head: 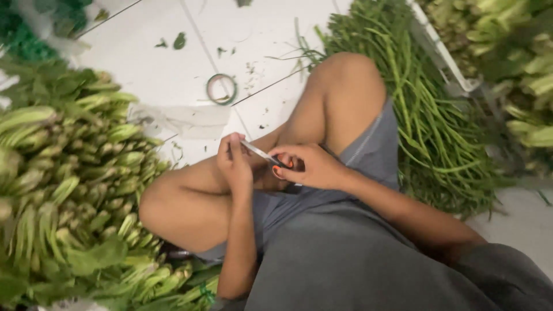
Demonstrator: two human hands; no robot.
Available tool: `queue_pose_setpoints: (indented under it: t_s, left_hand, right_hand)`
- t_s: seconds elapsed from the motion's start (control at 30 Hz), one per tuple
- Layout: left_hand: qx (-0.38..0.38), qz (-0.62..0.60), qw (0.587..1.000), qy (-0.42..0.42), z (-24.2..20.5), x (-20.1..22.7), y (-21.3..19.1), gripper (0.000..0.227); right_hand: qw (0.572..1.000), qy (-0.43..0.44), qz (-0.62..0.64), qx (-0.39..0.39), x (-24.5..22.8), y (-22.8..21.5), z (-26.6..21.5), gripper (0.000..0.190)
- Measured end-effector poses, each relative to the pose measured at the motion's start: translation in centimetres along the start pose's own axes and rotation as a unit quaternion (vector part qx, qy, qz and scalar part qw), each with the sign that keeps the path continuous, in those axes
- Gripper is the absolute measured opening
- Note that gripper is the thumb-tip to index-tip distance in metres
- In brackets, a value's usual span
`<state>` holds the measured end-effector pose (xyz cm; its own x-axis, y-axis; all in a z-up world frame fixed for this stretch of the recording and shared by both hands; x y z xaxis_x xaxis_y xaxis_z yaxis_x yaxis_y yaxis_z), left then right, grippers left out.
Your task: The person sits on the floor and bundles leafy green vegetables. They use scissors to cut green plastic bands and wrap them around the stems of the vegetable bunches, then place the finished bundles into a white crate.
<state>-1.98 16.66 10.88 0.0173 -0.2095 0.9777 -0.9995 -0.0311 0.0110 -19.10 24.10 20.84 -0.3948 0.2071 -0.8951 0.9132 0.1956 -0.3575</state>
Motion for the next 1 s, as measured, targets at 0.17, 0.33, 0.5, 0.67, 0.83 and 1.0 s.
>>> queue_pose_setpoints:
  t_s: [0.17, 0.33, 0.5, 0.67, 0.83, 1.0]
  left_hand:
    - [-0.126, 0.031, 0.991, 0.015, -4.0, 4.3, 4.6, 0.018]
    - [-0.239, 0.082, 0.963, 0.09, -6.6, 8.9, 10.2, 0.015]
    - [-0.336, 0.1, 0.921, 0.168, -7.2, 15.4, 17.7, 0.032]
    - [-0.414, 0.081, 0.884, 0.199, -7.7, 16.6, 28.9, 0.046]
    - [-0.561, 0.119, 0.765, 0.294, -13.4, 19.5, 40.3, 0.011]
    - [-0.604, 0.121, 0.704, 0.354, -20.2, 21.8, 49.2, 0.01]
  right_hand:
    - [0.998, -0.021, -0.025, 0.055, -1.1, -3.7, -4.3, 0.044]
    - [0.994, 0.034, -0.106, 0.011, -1.6, -7.9, -7.7, 0.055]
    - [0.982, -0.041, -0.081, 0.166, -1.2, -14.9, -11.5, 0.035]
    - [0.917, -0.12, -0.117, 0.362, 0.4, -24.3, -16.4, 0.032]
    - [0.82, 0.032, -0.298, 0.489, 0.7, -34.4, -27.9, 0.036]
    - [0.708, 0.163, -0.341, 0.597, 3.6, -36.9, -37.0, 0.028]
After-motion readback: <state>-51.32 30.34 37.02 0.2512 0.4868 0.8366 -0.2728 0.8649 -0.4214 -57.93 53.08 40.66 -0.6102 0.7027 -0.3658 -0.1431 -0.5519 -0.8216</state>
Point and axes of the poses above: each hand's wrist, its own z-axis towards the middle knuckle, its own y-axis out of the palm, x = y × z, the point moved 3 cm from there along z, towards the middle knuckle, and after that the axes turned 3 degrees about -x, right-handed, at the moved point
